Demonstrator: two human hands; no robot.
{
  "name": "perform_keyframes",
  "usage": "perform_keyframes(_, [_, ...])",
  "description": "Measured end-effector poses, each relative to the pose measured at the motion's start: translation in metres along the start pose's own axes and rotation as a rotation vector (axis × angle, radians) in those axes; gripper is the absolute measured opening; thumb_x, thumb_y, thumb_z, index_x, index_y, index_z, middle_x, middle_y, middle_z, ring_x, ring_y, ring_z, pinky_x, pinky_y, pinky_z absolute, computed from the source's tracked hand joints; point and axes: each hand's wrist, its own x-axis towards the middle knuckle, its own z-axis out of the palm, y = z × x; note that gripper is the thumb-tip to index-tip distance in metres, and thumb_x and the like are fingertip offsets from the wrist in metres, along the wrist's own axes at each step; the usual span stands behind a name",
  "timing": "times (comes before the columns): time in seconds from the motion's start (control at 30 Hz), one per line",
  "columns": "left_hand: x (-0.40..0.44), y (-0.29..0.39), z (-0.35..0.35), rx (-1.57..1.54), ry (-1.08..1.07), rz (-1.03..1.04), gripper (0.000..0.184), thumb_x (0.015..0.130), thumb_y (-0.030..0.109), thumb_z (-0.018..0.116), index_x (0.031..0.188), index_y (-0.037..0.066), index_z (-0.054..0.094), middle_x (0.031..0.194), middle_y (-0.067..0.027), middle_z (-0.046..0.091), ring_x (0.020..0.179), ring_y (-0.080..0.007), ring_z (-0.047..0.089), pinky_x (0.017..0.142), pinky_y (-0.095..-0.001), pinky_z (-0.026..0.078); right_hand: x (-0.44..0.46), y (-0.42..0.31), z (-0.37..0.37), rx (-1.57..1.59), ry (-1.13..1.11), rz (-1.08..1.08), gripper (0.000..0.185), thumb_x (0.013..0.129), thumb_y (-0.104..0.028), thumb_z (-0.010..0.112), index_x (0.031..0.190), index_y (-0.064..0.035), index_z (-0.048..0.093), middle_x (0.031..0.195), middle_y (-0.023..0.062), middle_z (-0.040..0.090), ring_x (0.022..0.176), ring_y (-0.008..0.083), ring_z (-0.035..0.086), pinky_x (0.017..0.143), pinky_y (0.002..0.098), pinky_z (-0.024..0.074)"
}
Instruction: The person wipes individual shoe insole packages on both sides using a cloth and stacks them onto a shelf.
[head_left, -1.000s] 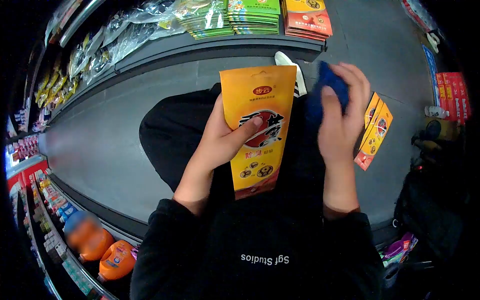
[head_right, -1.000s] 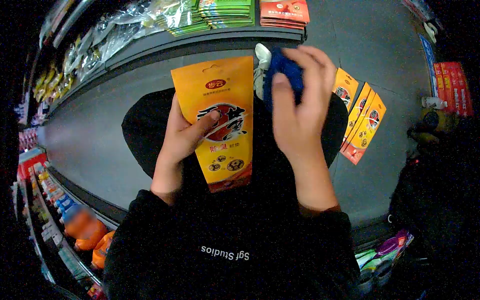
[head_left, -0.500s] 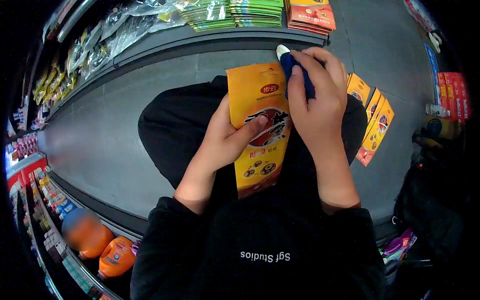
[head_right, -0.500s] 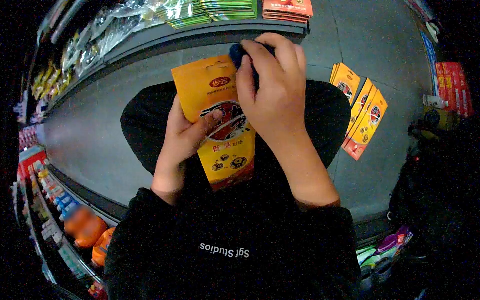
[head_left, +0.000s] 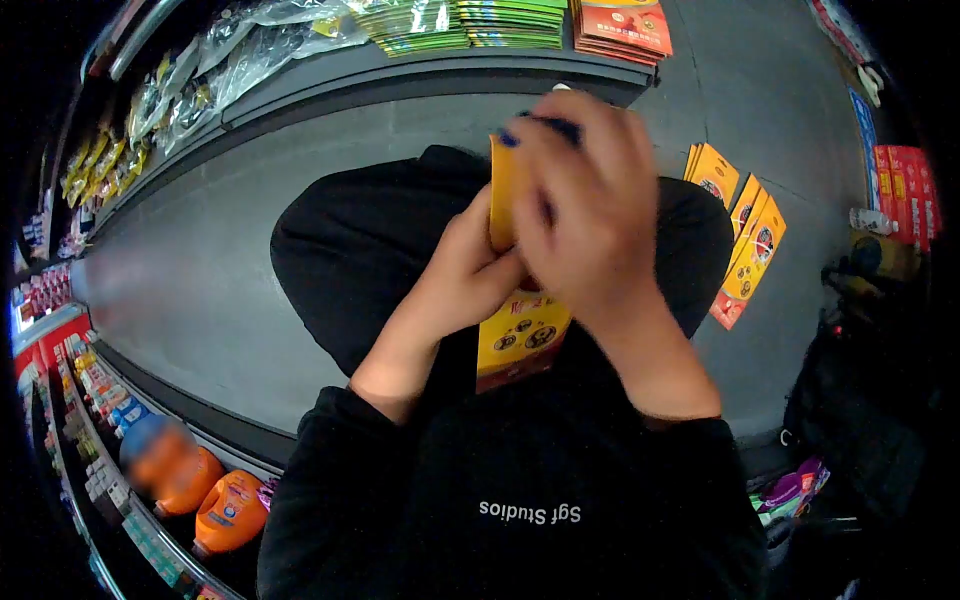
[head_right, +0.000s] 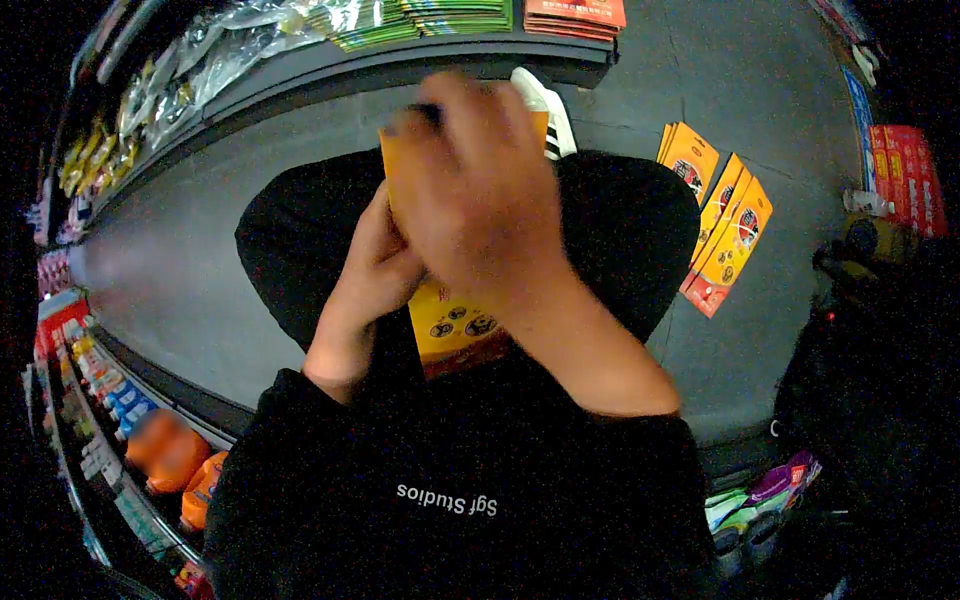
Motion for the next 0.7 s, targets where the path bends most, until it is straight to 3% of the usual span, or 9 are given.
perform_keyframes(0.03, [0.001, -0.013, 0.000, 0.000, -0.006, -0.002, 0.049, 0.083, -0.006, 0.053, 0.128, 0.000, 0.036, 0.117, -0.0112, 0.053, 0.109, -0.0164, 0.051, 0.091, -0.0313, 0.044, 0.000, -0.005, 0.005, -0.006, -0.028, -0.051, 0.024, 0.064, 0.001, 0.062, 0.088, -0.0013, 0.061, 0.095, 0.0117, 0.056, 0.082, 0.0286, 0.054, 0.070, 0.0357, 0.0443])
perform_keyframes(0.13, [0.006, -0.032, 0.000, 0.438, 0.011, 0.303, 0.046, 0.084, -0.006, 0.052, 0.128, -0.001, 0.037, 0.116, -0.0109, 0.054, 0.108, -0.0164, 0.052, 0.091, -0.0308, 0.044, -0.002, -0.022, 0.012, 0.123, -0.127, -0.153, 0.026, 0.063, -0.003, 0.064, 0.088, -0.0011, 0.061, 0.096, 0.0116, 0.056, 0.083, 0.0277, 0.054, 0.071, 0.0350, 0.0452])
perform_keyframes(0.27, [0.002, 0.002, -0.010, -0.234, 0.091, -0.004, 0.048, 0.083, -0.007, 0.054, 0.128, 0.000, 0.037, 0.117, -0.0112, 0.054, 0.108, -0.0171, 0.053, 0.090, -0.0296, 0.044, -0.017, -0.034, 0.003, 0.448, -0.082, -0.225, 0.027, 0.063, -0.007, 0.065, 0.089, -0.0021, 0.061, 0.098, 0.0124, 0.055, 0.084, 0.0272, 0.054, 0.072, 0.0354, 0.0454])
perform_keyframes(0.3, [0.001, 0.005, -0.012, -0.404, 0.114, -0.079, 0.049, 0.083, -0.007, 0.054, 0.128, 0.000, 0.037, 0.117, -0.0113, 0.054, 0.108, -0.0173, 0.053, 0.090, -0.0293, 0.044, -0.021, -0.031, -0.008, 0.508, -0.186, -0.205, 0.021, 0.070, -0.009, 0.064, 0.090, -0.0033, 0.060, 0.100, 0.0126, 0.055, 0.085, 0.0276, 0.054, 0.074, 0.0365, 0.0449])
perform_keyframes(0.33, [0.000, 0.003, -0.014, -0.404, 0.122, -0.078, 0.049, 0.083, -0.007, 0.054, 0.128, 0.000, 0.037, 0.117, -0.0113, 0.054, 0.108, -0.0173, 0.053, 0.090, -0.0293, 0.044, -0.023, -0.026, -0.017, 0.514, -0.190, -0.209, 0.021, 0.070, -0.009, 0.064, 0.090, -0.0033, 0.060, 0.100, 0.0126, 0.055, 0.085, 0.0276, 0.054, 0.074, 0.0365, 0.0449])
perform_keyframes(0.4, [-0.002, -0.003, -0.017, -0.150, 0.102, 0.159, 0.048, 0.082, -0.004, 0.058, 0.126, 0.000, 0.038, 0.116, -0.0113, 0.055, 0.106, -0.0169, 0.054, 0.088, -0.0283, 0.045, -0.029, -0.017, -0.034, 0.438, -0.216, -0.074, 0.014, 0.078, -0.011, 0.058, 0.091, -0.0038, 0.058, 0.104, 0.0146, 0.054, 0.089, 0.0276, 0.054, 0.078, 0.0373, 0.0440])
perform_keyframes(0.47, [-0.003, 0.003, -0.017, -0.060, 0.127, 0.097, 0.047, 0.080, -0.001, 0.063, 0.122, -0.001, 0.040, 0.113, -0.0109, 0.058, 0.103, -0.0169, 0.057, 0.086, -0.0291, 0.047, -0.034, -0.009, -0.048, 0.283, -0.137, 0.056, 0.017, 0.077, -0.010, 0.059, 0.092, -0.0027, 0.057, 0.102, 0.0151, 0.054, 0.089, 0.0306, 0.052, 0.080, 0.0391, 0.0431])
perform_keyframes(0.6, [-0.004, 0.007, -0.016, -0.128, 0.125, 0.032, 0.045, 0.080, 0.001, 0.064, 0.119, -0.001, 0.042, 0.108, -0.0116, 0.061, 0.098, -0.0181, 0.060, 0.083, -0.0310, 0.049, -0.037, 0.011, -0.064, 0.202, 0.082, 0.231, 0.016, 0.086, -0.013, 0.050, 0.095, 0.0002, 0.050, 0.108, 0.0168, 0.052, 0.101, 0.0233, 0.049, 0.094, 0.0349, 0.0345])
perform_keyframes(0.7, [-0.005, 0.010, -0.017, -0.176, 0.124, 0.003, 0.046, 0.080, 0.002, 0.065, 0.119, -0.001, 0.041, 0.107, -0.0126, 0.061, 0.097, -0.0192, 0.061, 0.083, -0.0316, 0.049, -0.032, 0.018, -0.067, 0.279, 0.241, 0.385, 0.024, 0.086, -0.013, 0.053, 0.105, 0.0023, 0.051, 0.111, 0.0155, 0.053, 0.106, 0.0229, 0.049, 0.097, 0.0351, 0.0344])
